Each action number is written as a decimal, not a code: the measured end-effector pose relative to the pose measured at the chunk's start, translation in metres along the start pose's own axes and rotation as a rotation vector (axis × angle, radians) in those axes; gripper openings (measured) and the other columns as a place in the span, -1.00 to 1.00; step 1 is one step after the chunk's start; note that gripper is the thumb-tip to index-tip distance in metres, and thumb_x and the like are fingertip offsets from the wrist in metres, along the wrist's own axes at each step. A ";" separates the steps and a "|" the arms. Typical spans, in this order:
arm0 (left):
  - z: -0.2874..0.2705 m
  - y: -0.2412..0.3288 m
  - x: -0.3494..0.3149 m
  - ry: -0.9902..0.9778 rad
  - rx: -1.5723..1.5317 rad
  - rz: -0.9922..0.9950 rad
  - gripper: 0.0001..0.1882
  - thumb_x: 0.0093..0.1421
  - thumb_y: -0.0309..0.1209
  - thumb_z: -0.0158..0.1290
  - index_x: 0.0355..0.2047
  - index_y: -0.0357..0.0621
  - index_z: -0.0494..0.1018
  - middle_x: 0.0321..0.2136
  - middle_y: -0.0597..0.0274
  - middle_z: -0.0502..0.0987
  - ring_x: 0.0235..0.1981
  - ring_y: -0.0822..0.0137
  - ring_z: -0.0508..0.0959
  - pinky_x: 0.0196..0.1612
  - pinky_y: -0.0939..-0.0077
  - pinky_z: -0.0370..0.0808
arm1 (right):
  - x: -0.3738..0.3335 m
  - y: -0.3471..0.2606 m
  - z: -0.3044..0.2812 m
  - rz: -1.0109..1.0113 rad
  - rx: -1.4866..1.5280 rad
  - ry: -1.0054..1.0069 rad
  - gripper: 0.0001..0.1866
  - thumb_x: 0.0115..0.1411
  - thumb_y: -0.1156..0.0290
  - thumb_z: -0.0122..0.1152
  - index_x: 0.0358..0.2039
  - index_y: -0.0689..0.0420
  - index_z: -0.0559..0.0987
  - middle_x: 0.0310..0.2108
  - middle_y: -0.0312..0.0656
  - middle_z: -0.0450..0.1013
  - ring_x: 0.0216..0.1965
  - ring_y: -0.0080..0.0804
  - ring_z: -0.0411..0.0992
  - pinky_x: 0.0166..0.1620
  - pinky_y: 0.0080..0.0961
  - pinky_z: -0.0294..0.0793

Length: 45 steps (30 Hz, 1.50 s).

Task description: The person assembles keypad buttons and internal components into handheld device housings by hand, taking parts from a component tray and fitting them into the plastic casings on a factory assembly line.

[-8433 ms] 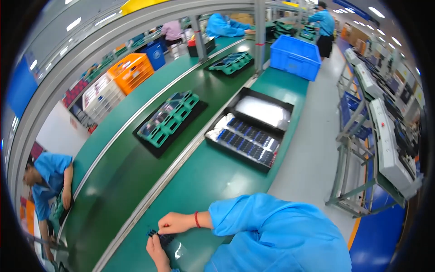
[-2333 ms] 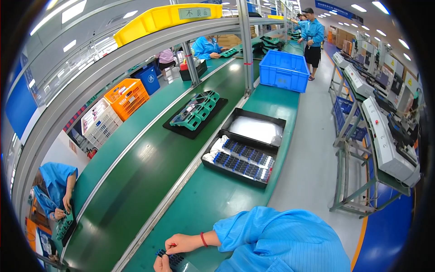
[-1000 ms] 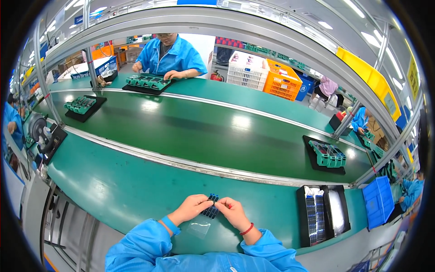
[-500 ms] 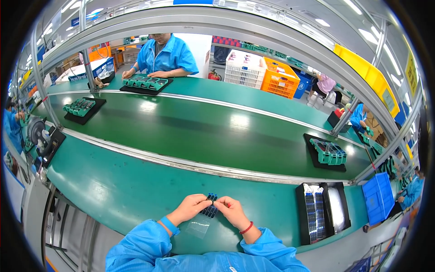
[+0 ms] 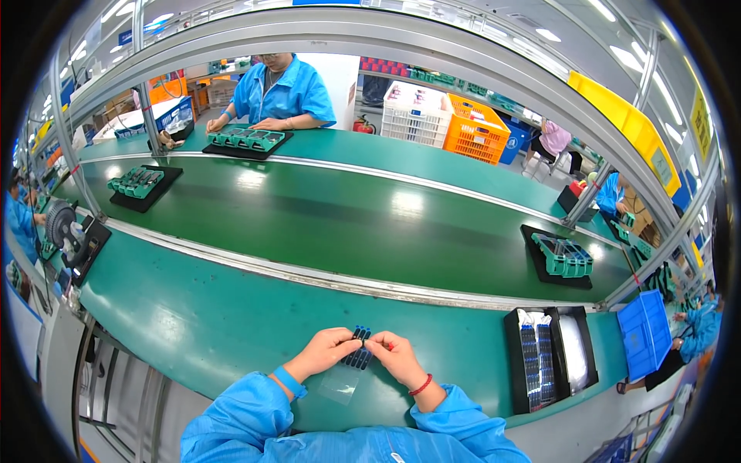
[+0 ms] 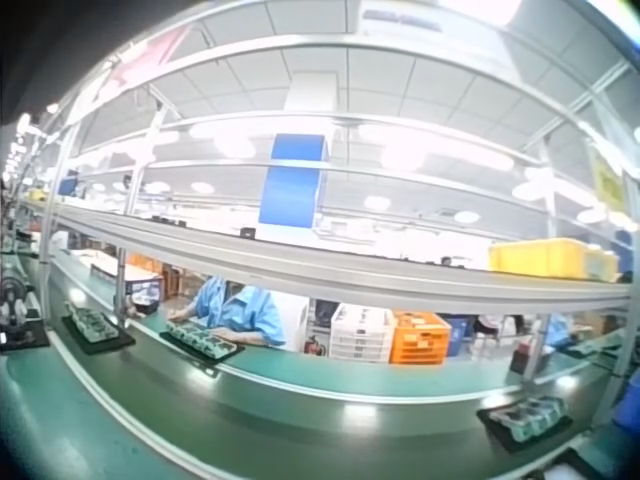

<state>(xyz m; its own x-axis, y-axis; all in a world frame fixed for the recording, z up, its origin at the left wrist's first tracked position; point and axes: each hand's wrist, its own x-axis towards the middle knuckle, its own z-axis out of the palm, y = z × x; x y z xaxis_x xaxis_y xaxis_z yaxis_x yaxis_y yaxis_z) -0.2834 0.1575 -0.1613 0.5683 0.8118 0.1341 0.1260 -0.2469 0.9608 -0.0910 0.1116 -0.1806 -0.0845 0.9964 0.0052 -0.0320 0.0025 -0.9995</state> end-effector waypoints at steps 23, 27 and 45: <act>0.000 0.001 0.000 0.041 0.020 0.008 -0.73 0.22 -0.31 0.03 -0.52 -0.27 0.40 -0.61 0.21 0.36 -0.56 0.41 0.33 -0.46 0.48 0.31 | 0.002 -0.016 0.003 0.015 -0.047 -0.018 -0.87 0.20 0.40 0.17 -0.33 0.20 0.54 -0.46 -0.42 0.44 -0.45 -0.76 0.31 -0.40 -0.77 0.31; -0.022 0.006 -0.011 0.196 -0.102 -0.085 -0.73 0.23 -0.32 0.02 -0.53 -0.25 0.39 -0.63 0.29 0.33 -0.55 0.49 0.29 -0.47 0.53 0.29 | 0.031 -0.043 -0.001 0.321 0.220 -0.023 -0.77 0.28 0.29 0.03 -0.20 0.17 0.50 -0.50 -0.34 0.40 -0.72 -0.77 0.06 -0.69 -0.78 -0.03; -0.122 -0.010 -0.066 0.932 -0.323 -0.014 -0.74 0.27 -0.39 -0.05 -0.56 -0.21 0.30 -0.53 0.42 0.22 -0.49 0.59 0.20 -0.44 0.66 0.18 | 0.184 -0.037 0.142 0.515 0.320 -0.241 -0.79 0.27 0.30 0.01 -0.23 0.17 0.47 -0.48 -0.36 0.36 -0.68 -0.76 0.01 -0.67 -0.79 -0.02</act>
<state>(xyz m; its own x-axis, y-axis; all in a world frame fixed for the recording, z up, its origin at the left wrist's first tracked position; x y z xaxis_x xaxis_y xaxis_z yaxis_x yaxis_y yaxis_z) -0.4211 0.1706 -0.1507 -0.3170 0.9399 0.1266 -0.1788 -0.1903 0.9653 -0.2469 0.2832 -0.1381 -0.3880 0.8165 -0.4275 -0.2197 -0.5324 -0.8175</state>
